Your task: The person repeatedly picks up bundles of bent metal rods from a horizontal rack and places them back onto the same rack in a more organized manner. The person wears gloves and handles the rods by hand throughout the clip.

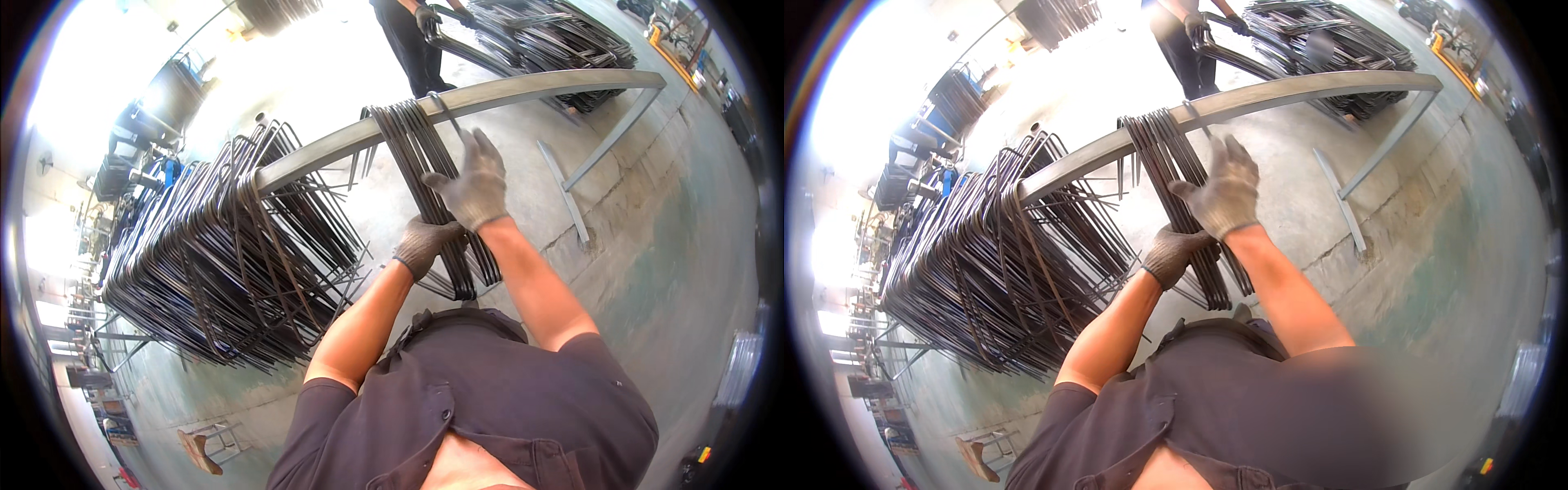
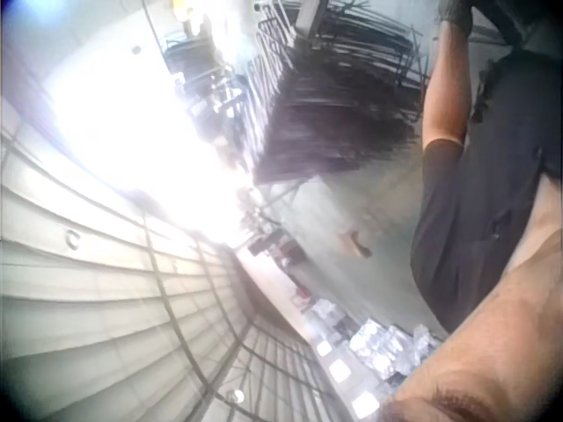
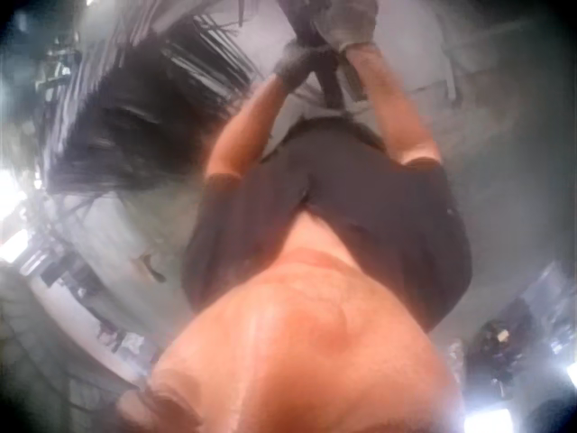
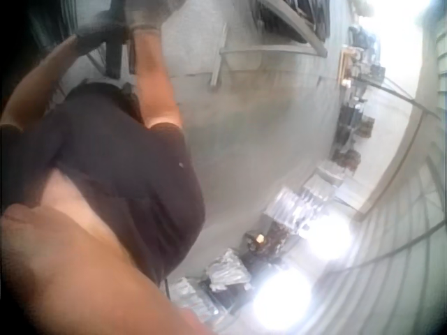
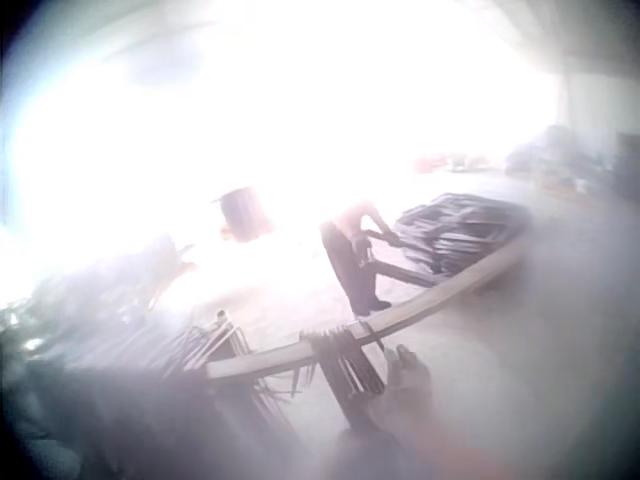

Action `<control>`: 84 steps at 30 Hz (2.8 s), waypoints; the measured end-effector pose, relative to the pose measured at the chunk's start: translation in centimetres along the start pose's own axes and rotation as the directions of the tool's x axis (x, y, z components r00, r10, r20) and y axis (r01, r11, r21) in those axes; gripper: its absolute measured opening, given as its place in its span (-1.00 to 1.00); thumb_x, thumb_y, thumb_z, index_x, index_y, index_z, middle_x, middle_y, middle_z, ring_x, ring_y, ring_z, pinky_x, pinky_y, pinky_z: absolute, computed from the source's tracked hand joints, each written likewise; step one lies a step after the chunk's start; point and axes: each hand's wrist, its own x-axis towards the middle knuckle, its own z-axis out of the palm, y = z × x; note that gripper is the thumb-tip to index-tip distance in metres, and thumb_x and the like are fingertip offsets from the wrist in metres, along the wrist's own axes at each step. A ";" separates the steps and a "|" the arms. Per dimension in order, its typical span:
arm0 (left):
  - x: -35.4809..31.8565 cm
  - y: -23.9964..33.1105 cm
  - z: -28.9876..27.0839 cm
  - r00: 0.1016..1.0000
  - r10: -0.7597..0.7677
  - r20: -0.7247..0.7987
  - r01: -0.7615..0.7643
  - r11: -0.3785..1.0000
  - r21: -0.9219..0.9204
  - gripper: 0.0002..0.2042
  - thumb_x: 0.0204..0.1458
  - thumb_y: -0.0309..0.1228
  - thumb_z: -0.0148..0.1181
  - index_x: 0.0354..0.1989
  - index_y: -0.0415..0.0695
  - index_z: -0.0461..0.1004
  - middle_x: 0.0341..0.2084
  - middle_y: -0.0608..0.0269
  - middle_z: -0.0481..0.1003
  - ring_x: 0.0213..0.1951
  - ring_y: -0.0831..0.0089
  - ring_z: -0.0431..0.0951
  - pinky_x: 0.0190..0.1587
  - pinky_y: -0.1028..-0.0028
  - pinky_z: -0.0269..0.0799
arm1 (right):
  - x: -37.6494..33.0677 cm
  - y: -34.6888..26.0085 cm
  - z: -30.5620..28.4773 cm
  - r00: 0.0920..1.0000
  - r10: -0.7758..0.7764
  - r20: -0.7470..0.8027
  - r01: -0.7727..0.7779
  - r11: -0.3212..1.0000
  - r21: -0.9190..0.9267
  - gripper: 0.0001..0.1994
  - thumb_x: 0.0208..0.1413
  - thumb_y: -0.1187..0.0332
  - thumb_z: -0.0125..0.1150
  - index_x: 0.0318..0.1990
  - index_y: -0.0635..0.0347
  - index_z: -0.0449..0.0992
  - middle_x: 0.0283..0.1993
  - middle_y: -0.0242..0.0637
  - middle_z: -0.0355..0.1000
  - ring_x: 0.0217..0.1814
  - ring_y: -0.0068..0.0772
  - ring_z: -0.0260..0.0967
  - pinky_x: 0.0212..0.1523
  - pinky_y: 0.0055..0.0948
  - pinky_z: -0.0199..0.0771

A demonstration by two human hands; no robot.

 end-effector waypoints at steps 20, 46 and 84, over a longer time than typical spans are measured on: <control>3.4 -1.7 9.1 0.974 -0.184 0.135 0.122 0.919 0.375 -0.61 0.25 -0.20 0.46 0.03 -0.30 0.69 -0.25 0.20 0.72 -0.32 0.47 0.69 -0.22 0.37 0.70 | 9.5 -1.3 1.7 0.928 -0.368 0.051 0.367 0.887 -0.281 -0.48 0.45 -0.12 0.22 0.52 -0.60 0.47 0.69 -0.28 0.29 0.80 0.40 -0.06 0.58 0.96 -0.42; -17.6 -3.5 -15.3 -0.030 0.668 -0.743 0.177 0.736 0.654 -0.73 0.17 -0.56 0.48 0.03 -0.27 0.66 -0.17 0.16 0.66 -0.14 0.35 0.70 0.00 0.38 0.63 | 19.8 24.5 -8.0 0.881 -0.460 -0.113 0.365 0.812 -0.456 -0.41 0.40 0.05 0.37 0.56 -0.24 0.50 0.61 -0.33 0.45 0.65 -0.01 0.35 0.62 0.00 0.30; -30.4 -10.0 -18.3 0.719 0.086 -0.690 -0.239 0.962 -0.129 -0.62 0.32 -0.64 0.29 0.30 -0.30 0.56 0.11 0.15 0.67 0.08 0.40 0.66 0.23 0.36 0.60 | -8.7 -19.8 24.3 0.322 -0.821 0.471 -0.621 0.192 0.760 -0.13 0.47 -0.40 0.01 0.54 0.23 0.41 0.54 -0.16 0.45 0.59 -0.22 0.34 0.57 -0.14 0.26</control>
